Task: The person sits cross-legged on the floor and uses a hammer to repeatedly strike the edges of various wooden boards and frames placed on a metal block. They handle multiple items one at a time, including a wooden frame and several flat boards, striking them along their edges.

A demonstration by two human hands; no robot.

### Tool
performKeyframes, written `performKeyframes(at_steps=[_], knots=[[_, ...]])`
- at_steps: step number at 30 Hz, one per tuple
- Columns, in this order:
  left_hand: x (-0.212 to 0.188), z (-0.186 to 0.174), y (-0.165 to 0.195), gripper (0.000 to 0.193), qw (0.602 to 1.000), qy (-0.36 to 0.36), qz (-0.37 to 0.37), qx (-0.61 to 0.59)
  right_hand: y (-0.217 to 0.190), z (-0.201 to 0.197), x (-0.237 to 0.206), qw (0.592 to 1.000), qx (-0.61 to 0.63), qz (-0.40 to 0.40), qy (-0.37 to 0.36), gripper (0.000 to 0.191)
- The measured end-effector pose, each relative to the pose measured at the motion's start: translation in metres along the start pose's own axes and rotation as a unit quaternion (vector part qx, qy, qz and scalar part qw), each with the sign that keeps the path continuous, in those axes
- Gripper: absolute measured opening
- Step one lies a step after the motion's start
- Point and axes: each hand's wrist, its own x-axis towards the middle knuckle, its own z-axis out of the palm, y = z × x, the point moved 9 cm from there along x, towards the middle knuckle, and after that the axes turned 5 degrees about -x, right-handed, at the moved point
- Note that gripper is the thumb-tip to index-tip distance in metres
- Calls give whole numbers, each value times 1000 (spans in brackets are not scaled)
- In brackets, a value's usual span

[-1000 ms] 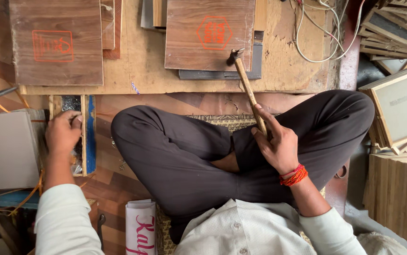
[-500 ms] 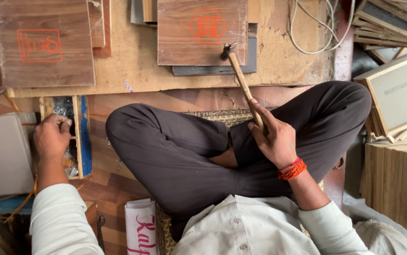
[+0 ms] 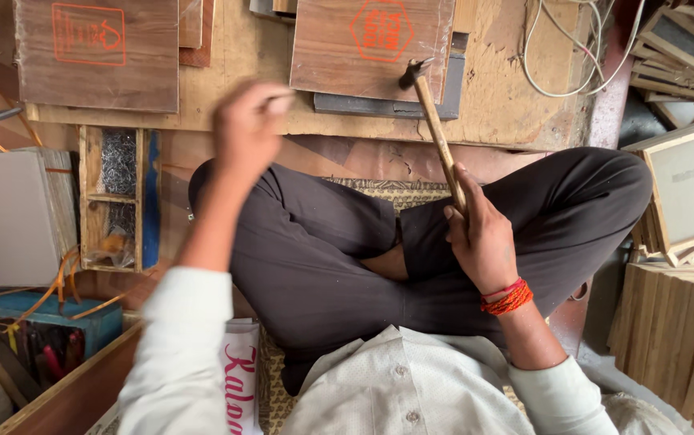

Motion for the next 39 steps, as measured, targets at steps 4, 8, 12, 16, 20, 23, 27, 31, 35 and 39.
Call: performKeyframes(at_steps=[4,8,12,16,20,23,27,31,35,39], knots=[[40,90,21,8,996,-57,-45,45,-12,-7,0,997,-35,-67,34,56],[44,123,17,16,995,-40,30,84,-14,-16,-1,994,-63,-78,52,56],[33,135,-6,18,995,-58,24,79,-11,-22,1,995,-62,-54,49,49],[32,138,-15,16,995,-62,8,84,-19,-22,7,995,-43,-79,43,47],[34,137,-8,17,994,-59,31,87,-24,-22,8,996,-20,-85,34,48],[34,137,-7,15,994,-68,30,76,-19,-32,6,994,15,-58,89,45],[33,137,-10,14,994,-74,15,82,-25,-24,2,993,24,-101,59,45],[33,134,-12,17,994,-87,16,60,-23,-29,-5,991,24,-89,101,44],[33,131,-13,41,993,-113,5,33,-34,-33,-7,975,30,-149,164,40],[33,129,-9,58,993,-117,-1,32,-26,-14,0,990,-66,-106,71,48]])
